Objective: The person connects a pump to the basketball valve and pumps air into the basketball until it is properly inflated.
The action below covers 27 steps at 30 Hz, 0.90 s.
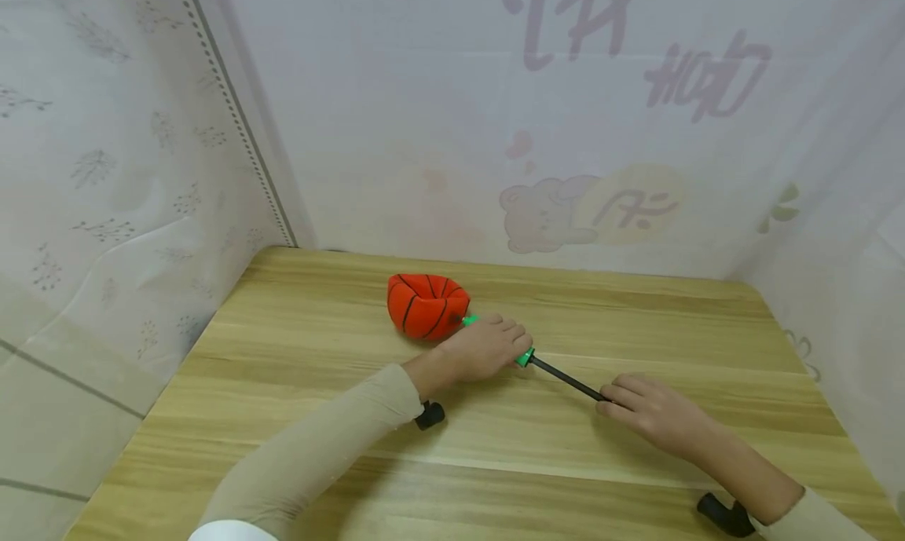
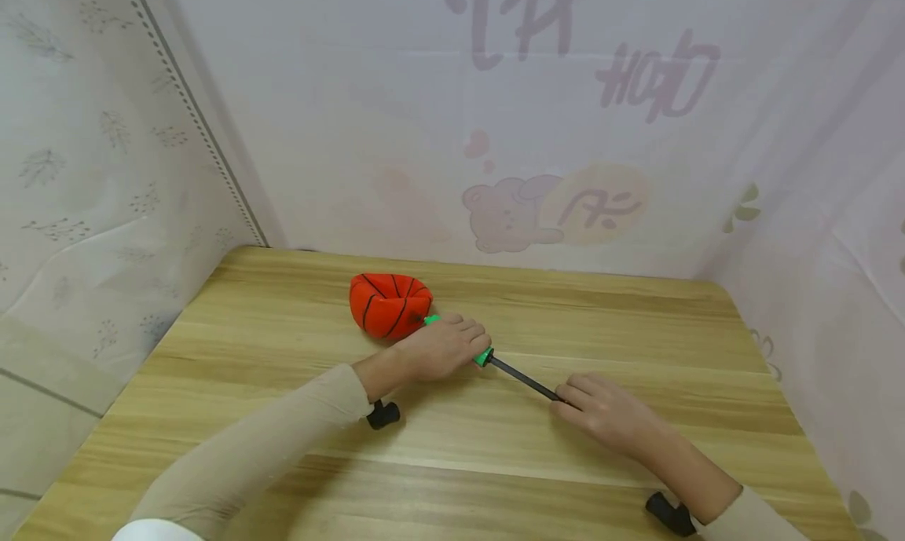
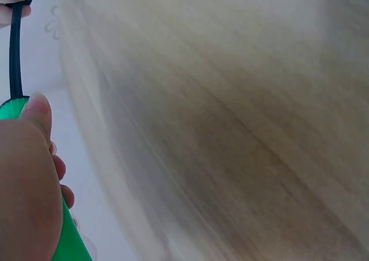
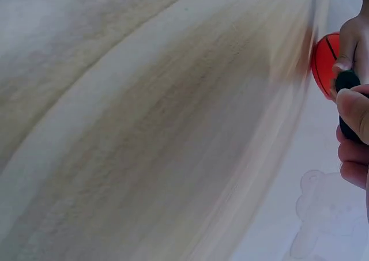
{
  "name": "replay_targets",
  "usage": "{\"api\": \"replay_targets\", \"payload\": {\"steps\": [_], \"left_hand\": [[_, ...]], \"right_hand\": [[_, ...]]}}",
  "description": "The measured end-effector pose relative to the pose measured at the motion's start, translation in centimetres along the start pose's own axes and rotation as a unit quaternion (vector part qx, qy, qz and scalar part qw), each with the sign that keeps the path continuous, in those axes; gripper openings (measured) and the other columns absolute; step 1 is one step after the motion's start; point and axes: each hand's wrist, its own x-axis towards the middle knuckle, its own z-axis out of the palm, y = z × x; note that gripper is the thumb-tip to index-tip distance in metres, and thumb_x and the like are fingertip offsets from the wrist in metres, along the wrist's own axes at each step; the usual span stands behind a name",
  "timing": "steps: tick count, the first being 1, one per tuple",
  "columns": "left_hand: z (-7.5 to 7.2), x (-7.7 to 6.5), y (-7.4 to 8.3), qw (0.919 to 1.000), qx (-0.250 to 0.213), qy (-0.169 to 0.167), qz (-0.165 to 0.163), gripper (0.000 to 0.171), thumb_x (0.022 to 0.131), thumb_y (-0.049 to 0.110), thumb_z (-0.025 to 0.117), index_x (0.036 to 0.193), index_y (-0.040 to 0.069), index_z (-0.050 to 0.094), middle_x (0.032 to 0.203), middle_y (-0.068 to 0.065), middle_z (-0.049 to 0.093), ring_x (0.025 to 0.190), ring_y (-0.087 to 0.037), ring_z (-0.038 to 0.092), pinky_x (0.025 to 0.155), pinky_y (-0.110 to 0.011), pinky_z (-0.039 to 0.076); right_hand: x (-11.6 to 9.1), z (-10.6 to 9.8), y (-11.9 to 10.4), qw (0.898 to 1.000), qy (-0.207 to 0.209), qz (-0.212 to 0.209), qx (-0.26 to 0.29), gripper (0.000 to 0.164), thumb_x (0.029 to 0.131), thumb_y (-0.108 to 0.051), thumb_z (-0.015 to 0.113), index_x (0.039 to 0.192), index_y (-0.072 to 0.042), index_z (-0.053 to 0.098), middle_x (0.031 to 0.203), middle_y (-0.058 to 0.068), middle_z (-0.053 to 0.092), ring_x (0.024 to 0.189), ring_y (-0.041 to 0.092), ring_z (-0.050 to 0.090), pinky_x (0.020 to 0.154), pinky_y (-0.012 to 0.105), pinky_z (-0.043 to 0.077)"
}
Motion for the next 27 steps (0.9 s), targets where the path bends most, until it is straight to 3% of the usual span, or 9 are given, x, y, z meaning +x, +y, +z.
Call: {"api": "replay_targets", "payload": {"steps": [5,10,19,27], "left_hand": [[-0.1,-0.1,0.0,1.0,0.001,-0.004,0.0,0.031,0.108,0.04,0.047,0.122,0.014,0.053,0.111,0.004,0.057,0.103,-0.012,0.053,0.088,-0.024,0.043],[-0.3,-0.1,-0.1,1.0,0.002,-0.001,-0.002,0.029,0.108,0.04,0.046,0.12,0.014,0.052,0.111,0.004,0.057,0.104,-0.013,0.053,0.089,-0.024,0.043],[-0.5,0.1,-0.2,0.9996,0.027,0.011,-0.003,0.029,0.107,0.04,0.048,0.119,0.014,0.053,0.11,0.005,0.058,0.104,-0.012,0.055,0.089,-0.024,0.044],[-1.0,0.1,-0.3,0.9998,0.018,0.0,-0.005,0.028,0.108,0.038,0.046,0.12,0.014,0.053,0.113,0.004,0.058,0.105,-0.012,0.054,0.091,-0.024,0.043]], "right_hand": [[0.7,0.2,0.0,1.0,-0.006,-0.006,-0.009,0.046,0.113,-0.011,0.026,0.099,-0.008,0.07,0.098,0.004,0.068,0.085,0.016,0.061,0.071,0.027,0.055],[2.7,1.6,0.6,1.0,-0.006,-0.011,-0.012,0.044,0.113,-0.012,0.026,0.098,-0.007,0.067,0.095,0.004,0.067,0.082,0.015,0.059,0.069,0.024,0.053],[5.8,3.5,1.9,0.999,0.029,-0.031,-0.033,0.041,0.112,-0.009,0.028,0.094,-0.006,0.066,0.09,0.004,0.065,0.075,0.015,0.056,0.062,0.023,0.049],[6.8,4.0,2.3,0.999,0.033,-0.026,-0.035,0.042,0.112,-0.008,0.029,0.092,-0.006,0.066,0.089,0.004,0.066,0.076,0.015,0.058,0.065,0.024,0.051]]}}
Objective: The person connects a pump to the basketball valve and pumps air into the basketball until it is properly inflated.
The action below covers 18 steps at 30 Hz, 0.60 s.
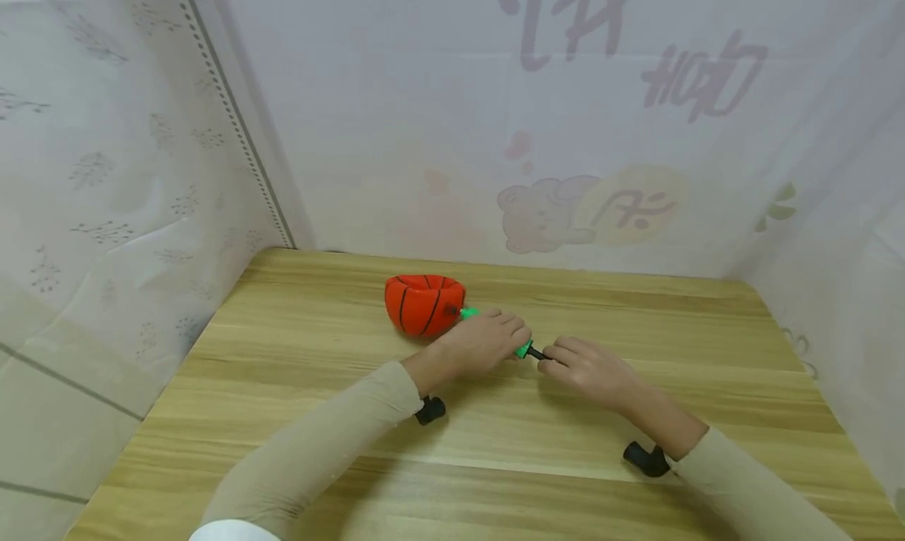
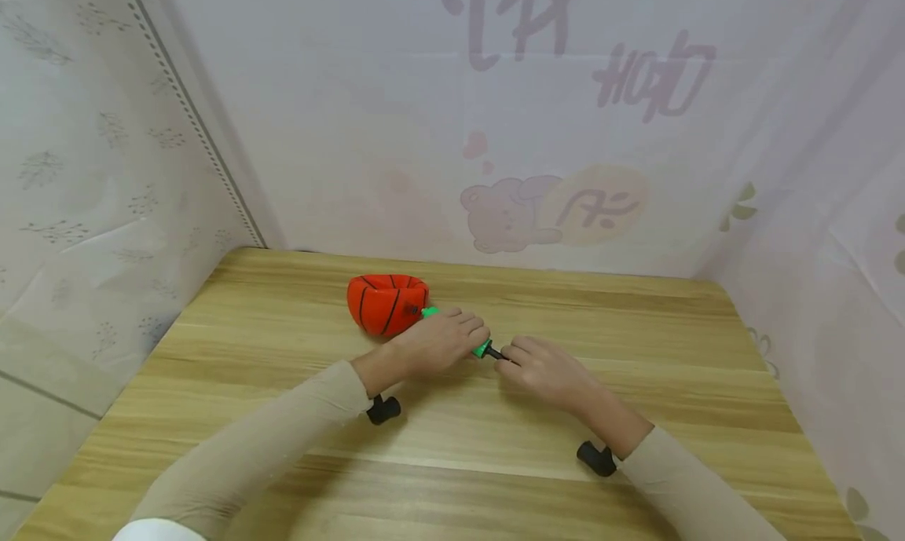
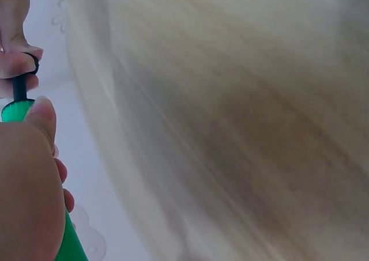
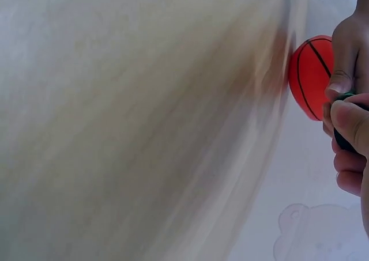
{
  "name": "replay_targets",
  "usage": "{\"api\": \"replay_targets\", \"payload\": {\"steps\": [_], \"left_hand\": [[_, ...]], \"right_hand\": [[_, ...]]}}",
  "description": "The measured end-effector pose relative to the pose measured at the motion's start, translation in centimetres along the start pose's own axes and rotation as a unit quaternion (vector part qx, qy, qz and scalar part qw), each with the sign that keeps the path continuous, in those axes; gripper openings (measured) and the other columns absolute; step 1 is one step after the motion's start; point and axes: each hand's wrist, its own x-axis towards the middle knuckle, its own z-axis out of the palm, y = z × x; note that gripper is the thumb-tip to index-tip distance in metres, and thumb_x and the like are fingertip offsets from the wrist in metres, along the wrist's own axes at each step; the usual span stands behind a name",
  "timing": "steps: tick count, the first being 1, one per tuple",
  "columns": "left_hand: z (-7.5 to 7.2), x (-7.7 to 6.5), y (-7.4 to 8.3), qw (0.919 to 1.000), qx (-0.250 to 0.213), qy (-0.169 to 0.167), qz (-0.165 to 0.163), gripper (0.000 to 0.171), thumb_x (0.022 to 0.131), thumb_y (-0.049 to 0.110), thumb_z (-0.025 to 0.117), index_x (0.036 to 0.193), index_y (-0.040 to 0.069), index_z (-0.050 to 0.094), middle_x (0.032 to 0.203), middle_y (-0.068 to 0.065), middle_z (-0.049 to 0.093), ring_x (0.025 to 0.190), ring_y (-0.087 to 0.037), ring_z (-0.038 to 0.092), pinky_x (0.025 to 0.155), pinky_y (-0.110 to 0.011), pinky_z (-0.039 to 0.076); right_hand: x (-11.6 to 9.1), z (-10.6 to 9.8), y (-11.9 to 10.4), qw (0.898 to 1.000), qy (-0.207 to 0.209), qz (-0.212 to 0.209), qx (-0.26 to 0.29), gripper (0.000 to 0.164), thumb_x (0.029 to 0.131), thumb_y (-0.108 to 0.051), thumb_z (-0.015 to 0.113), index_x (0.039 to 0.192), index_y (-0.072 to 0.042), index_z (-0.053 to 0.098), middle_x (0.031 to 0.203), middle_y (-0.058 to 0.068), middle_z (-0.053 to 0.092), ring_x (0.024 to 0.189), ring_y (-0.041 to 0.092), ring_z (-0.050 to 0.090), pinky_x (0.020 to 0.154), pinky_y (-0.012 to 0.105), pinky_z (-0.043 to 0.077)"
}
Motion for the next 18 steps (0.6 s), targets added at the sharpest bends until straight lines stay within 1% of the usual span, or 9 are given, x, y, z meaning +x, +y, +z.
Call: {"api": "replay_targets", "payload": {"steps": [4,7,10,14,18], "left_hand": [[-0.3,-0.3,-0.3,1.0,0.004,-0.003,-0.006,0.029,0.108,0.04,0.047,0.122,0.015,0.054,0.113,0.005,0.059,0.105,-0.011,0.053,0.091,-0.024,0.043],[-0.3,-0.4,-0.5,1.0,-0.002,-0.003,-0.004,0.029,0.106,0.04,0.051,0.122,0.015,0.054,0.114,0.006,0.06,0.106,-0.011,0.054,0.091,-0.024,0.043],[-0.2,-0.5,-0.6,1.0,-0.005,-0.004,-0.005,0.029,0.106,0.039,0.053,0.122,0.015,0.055,0.114,0.005,0.061,0.106,-0.012,0.055,0.09,-0.025,0.043],[-0.1,-0.5,-0.5,1.0,-0.003,-0.002,-0.005,0.03,0.106,0.04,0.053,0.122,0.015,0.055,0.115,0.005,0.061,0.106,-0.011,0.055,0.089,-0.024,0.043],[-0.1,-0.4,-0.4,1.0,0.003,0.003,0.002,0.031,0.106,0.04,0.052,0.121,0.014,0.055,0.11,0.005,0.06,0.1,-0.011,0.055,0.084,-0.022,0.042]], "right_hand": [[-0.8,-0.4,0.0,1.0,0.014,-0.002,0.005,0.041,0.112,-0.01,0.031,0.091,-0.007,0.066,0.089,0.003,0.067,0.076,0.015,0.059,0.065,0.025,0.051],[-2.1,-1.1,-0.3,1.0,0.014,-0.007,0.013,0.038,0.112,-0.011,0.034,0.093,-0.007,0.066,0.09,0.004,0.068,0.077,0.016,0.059,0.067,0.026,0.052],[-3.6,-2.0,-0.6,1.0,0.005,-0.006,0.017,0.037,0.112,-0.012,0.035,0.095,-0.006,0.067,0.093,0.004,0.068,0.079,0.017,0.06,0.069,0.028,0.053],[-5.3,-3.1,-1.1,1.0,0.013,-0.007,0.017,0.038,0.112,-0.011,0.035,0.093,-0.007,0.068,0.093,0.005,0.068,0.078,0.017,0.062,0.067,0.027,0.054],[-5.6,-3.6,-1.3,0.999,0.029,-0.01,0.026,0.039,0.112,-0.009,0.035,0.093,-0.006,0.07,0.093,0.006,0.069,0.077,0.018,0.062,0.066,0.027,0.054]]}}
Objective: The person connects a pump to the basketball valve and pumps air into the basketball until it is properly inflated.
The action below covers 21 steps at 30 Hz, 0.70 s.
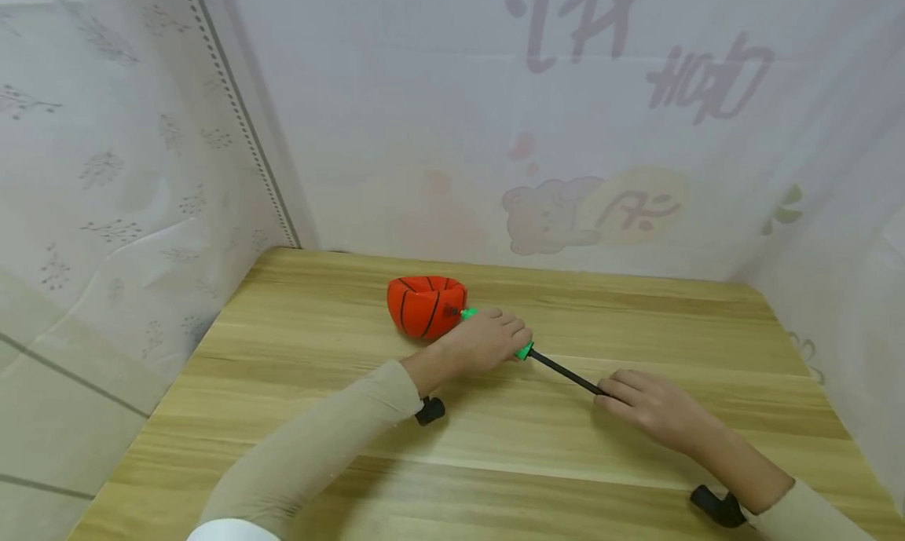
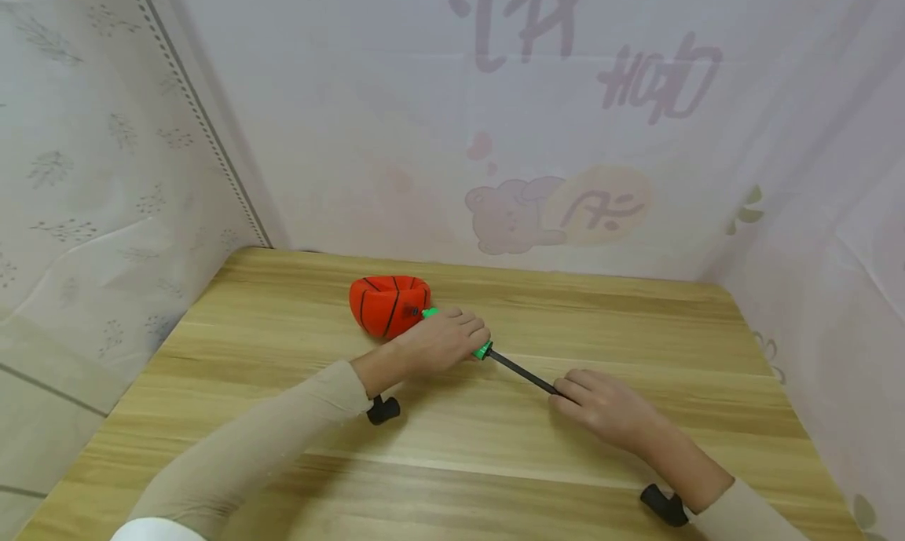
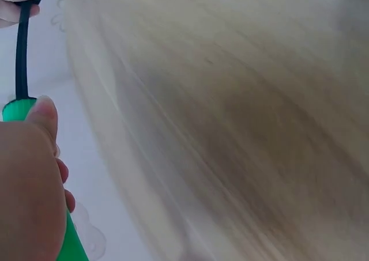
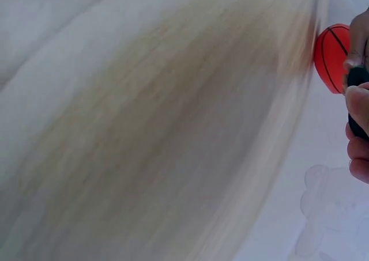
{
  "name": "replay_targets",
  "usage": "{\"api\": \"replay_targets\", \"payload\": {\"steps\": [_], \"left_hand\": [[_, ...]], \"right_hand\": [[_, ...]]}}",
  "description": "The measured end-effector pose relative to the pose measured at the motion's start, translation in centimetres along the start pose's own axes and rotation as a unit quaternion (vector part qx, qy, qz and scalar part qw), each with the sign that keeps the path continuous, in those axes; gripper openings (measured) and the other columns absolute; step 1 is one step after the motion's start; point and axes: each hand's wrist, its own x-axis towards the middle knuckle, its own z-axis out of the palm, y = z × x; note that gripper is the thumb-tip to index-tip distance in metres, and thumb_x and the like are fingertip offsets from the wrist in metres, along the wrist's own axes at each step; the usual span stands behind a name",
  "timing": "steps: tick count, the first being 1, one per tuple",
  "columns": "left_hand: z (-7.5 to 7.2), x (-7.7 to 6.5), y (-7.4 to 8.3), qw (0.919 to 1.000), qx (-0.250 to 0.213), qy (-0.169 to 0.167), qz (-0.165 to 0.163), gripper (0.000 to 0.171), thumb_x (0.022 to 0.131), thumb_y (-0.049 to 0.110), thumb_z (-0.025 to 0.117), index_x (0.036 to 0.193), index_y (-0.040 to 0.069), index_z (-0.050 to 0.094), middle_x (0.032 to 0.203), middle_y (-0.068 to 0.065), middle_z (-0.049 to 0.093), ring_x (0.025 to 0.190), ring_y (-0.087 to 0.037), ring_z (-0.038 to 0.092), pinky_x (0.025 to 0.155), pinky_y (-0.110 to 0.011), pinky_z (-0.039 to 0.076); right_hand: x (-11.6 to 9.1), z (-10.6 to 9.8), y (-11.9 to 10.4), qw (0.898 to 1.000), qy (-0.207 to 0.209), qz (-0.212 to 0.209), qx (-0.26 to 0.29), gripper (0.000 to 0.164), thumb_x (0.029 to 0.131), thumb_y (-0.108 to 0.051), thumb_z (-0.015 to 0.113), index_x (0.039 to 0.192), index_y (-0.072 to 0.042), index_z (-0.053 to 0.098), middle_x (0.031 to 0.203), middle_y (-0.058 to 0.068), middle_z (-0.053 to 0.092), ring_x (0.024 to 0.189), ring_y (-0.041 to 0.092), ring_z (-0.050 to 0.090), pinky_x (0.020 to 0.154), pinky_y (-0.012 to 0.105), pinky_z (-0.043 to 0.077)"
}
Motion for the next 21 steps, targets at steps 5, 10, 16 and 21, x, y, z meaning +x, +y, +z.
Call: {"api": "replay_targets", "payload": {"steps": [5,10,16,21], "left_hand": [[0.1,0.3,0.3,1.0,0.004,0.004,-0.003,0.029,0.105,0.04,0.053,0.12,0.015,0.055,0.11,0.006,0.06,0.103,-0.011,0.056,0.086,-0.023,0.043],[0.1,0.4,0.2,1.0,0.0,0.008,-0.004,0.03,0.105,0.04,0.054,0.119,0.014,0.055,0.11,0.005,0.061,0.104,-0.012,0.056,0.089,-0.024,0.044],[0.2,0.5,0.2,1.0,-0.002,0.006,-0.006,0.03,0.106,0.04,0.052,0.12,0.014,0.055,0.111,0.005,0.061,0.105,-0.012,0.056,0.089,-0.024,0.044],[0.2,0.6,0.4,0.9999,0.015,-0.002,-0.006,0.03,0.108,0.041,0.047,0.12,0.015,0.055,0.11,0.006,0.06,0.104,-0.011,0.055,0.089,-0.023,0.043]], "right_hand": [[0.9,0.6,0.1,1.0,-0.025,0.01,-0.005,0.039,0.112,-0.009,0.032,0.097,-0.005,0.068,0.095,0.006,0.068,0.081,0.018,0.061,0.068,0.027,0.054],[2.7,1.9,0.8,0.998,-0.054,0.009,-0.009,0.039,0.113,-0.011,0.031,0.098,-0.005,0.067,0.094,0.004,0.067,0.079,0.016,0.059,0.067,0.024,0.053],[4.7,3.3,1.7,0.999,-0.033,0.005,-0.009,0.041,0.112,-0.009,0.03,0.095,-0.007,0.066,0.092,0.004,0.066,0.077,0.015,0.057,0.064,0.024,0.05],[5.6,4.0,1.9,1.0,-0.025,0.005,-0.011,0.043,0.112,-0.009,0.029,0.093,-0.006,0.067,0.091,0.004,0.066,0.078,0.015,0.059,0.065,0.024,0.051]]}}
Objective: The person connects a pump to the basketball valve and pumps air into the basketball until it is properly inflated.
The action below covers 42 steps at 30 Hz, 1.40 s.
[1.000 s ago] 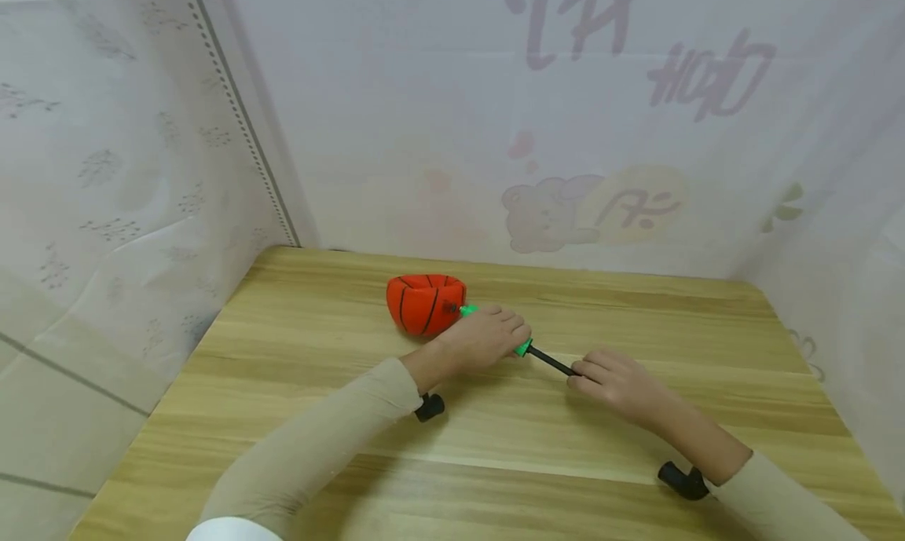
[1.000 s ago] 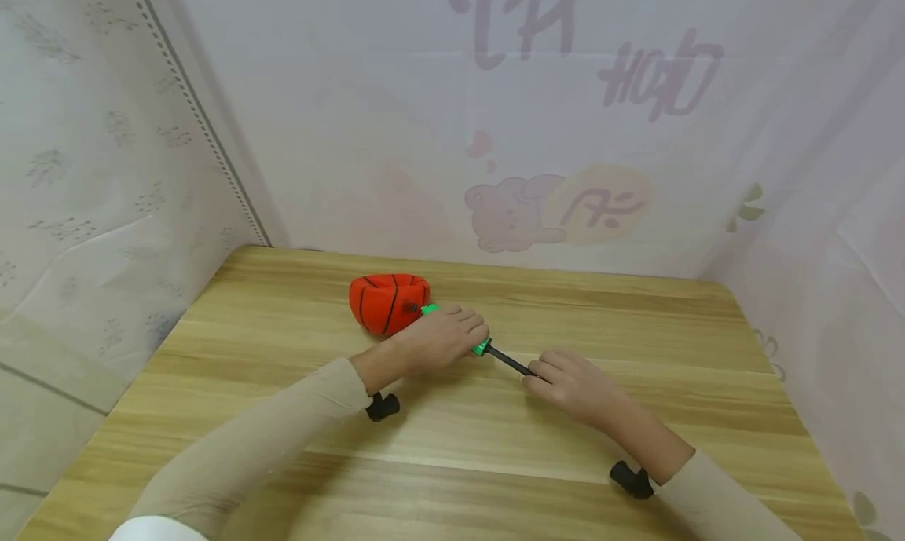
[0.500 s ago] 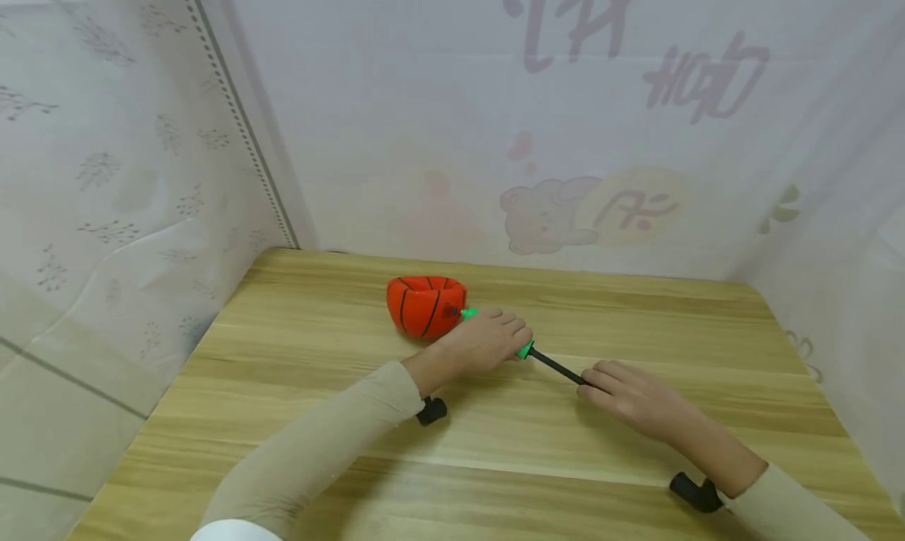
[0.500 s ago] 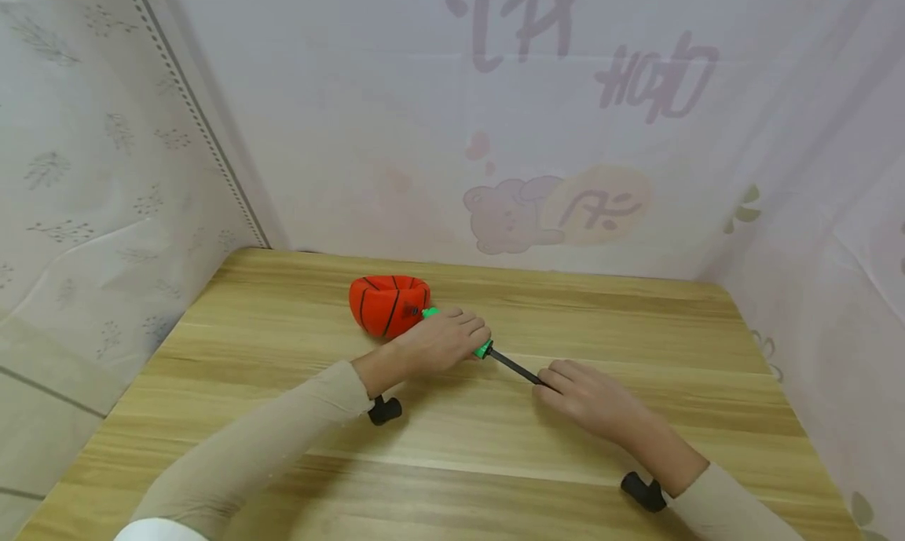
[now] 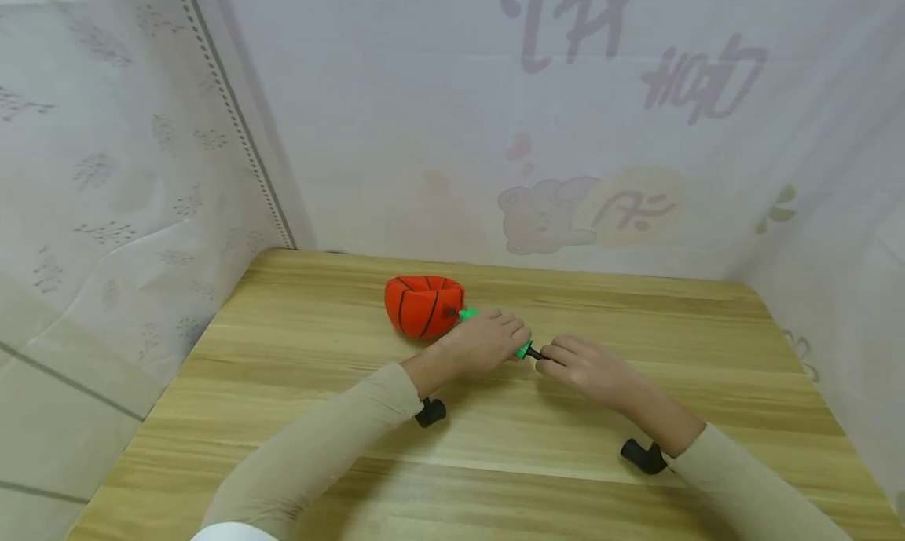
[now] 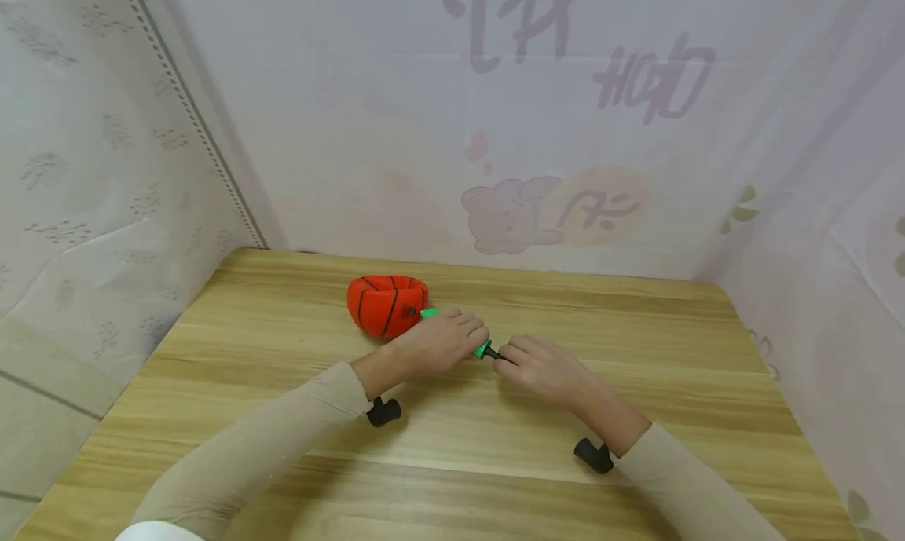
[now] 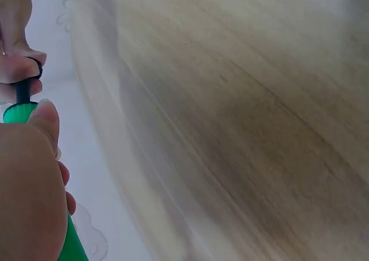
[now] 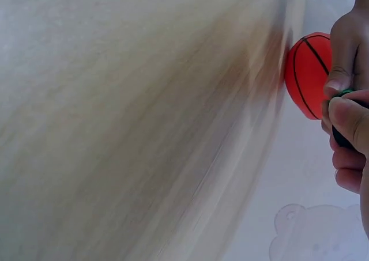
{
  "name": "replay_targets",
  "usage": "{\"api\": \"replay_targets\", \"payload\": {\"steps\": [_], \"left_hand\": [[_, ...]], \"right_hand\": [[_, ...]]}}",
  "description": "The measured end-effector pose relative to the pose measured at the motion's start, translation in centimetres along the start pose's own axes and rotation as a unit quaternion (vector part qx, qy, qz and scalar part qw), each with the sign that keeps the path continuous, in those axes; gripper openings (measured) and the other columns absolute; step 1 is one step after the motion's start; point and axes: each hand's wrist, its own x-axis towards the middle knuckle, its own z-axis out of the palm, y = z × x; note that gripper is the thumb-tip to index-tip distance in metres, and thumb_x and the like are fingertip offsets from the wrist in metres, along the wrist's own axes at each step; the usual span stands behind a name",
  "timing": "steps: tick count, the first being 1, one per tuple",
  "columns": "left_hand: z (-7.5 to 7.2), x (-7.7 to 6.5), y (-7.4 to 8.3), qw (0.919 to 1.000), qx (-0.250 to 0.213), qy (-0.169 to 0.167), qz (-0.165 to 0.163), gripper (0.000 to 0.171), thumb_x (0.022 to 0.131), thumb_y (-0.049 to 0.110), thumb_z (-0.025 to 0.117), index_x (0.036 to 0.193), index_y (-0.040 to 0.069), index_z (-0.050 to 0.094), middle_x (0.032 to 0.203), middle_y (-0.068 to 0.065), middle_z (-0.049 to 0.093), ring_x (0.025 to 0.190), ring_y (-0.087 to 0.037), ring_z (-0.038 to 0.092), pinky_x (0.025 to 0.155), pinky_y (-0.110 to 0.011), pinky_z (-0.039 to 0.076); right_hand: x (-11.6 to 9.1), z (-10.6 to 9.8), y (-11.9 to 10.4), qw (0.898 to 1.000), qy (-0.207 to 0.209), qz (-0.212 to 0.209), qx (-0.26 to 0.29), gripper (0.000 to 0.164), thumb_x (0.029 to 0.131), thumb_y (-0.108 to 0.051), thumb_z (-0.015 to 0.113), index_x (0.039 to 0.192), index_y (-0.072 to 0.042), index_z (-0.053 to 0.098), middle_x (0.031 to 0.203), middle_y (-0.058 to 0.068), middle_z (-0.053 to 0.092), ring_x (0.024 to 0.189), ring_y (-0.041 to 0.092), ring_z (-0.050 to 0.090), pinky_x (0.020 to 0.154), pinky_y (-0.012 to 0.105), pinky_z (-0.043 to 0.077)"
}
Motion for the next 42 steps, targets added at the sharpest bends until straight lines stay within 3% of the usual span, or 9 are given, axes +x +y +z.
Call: {"api": "replay_targets", "payload": {"steps": [10,22,26,36,42], "left_hand": [[-0.1,-0.6,-0.3,1.0,-0.005,0.006,0.003,0.03,0.106,0.041,0.051,0.119,0.015,0.054,0.109,0.006,0.06,0.102,-0.011,0.055,0.088,-0.023,0.043],[-0.4,-0.8,-0.6,0.9996,-0.026,-0.002,0.005,0.028,0.107,0.038,0.051,0.12,0.014,0.054,0.112,0.005,0.06,0.103,-0.011,0.054,0.088,-0.022,0.043],[-0.4,-0.8,-0.4,0.9997,-0.022,0.0,0.008,0.029,0.106,0.039,0.051,0.12,0.013,0.054,0.114,0.005,0.061,0.104,-0.011,0.055,0.088,-0.023,0.043],[-0.4,-0.6,-0.3,0.9999,-0.014,0.003,0.0,0.029,0.107,0.039,0.05,0.12,0.014,0.054,0.114,0.005,0.06,0.105,-0.011,0.055,0.09,-0.023,0.044],[-0.5,-0.4,-0.2,0.9998,-0.018,0.008,0.002,0.028,0.108,0.039,0.048,0.118,0.014,0.054,0.111,0.005,0.06,0.1,-0.01,0.053,0.086,-0.021,0.042]], "right_hand": [[-1.5,-0.6,-0.3,1.0,0.024,-0.016,0.002,0.037,0.112,-0.008,0.034,0.093,-0.007,0.067,0.09,0.004,0.067,0.076,0.016,0.059,0.065,0.026,0.052],[-5.9,-4.0,-1.8,1.0,-0.012,0.003,-0.007,0.041,0.112,-0.01,0.032,0.095,-0.006,0.069,0.094,0.006,0.07,0.081,0.018,0.063,0.07,0.028,0.056],[-5.3,-3.9,-2.0,1.0,-0.008,0.003,-0.002,0.04,0.112,-0.01,0.032,0.096,-0.006,0.069,0.095,0.006,0.069,0.081,0.018,0.063,0.07,0.029,0.055],[-1.4,-1.8,-0.7,1.0,-0.028,-0.002,0.001,0.04,0.112,-0.01,0.029,0.095,-0.006,0.066,0.091,0.004,0.065,0.077,0.015,0.057,0.065,0.024,0.05],[0.3,-0.8,-0.1,1.0,-0.027,-0.007,-0.014,0.045,0.113,-0.009,0.024,0.095,-0.005,0.065,0.092,0.004,0.067,0.079,0.016,0.059,0.068,0.024,0.052]]}}
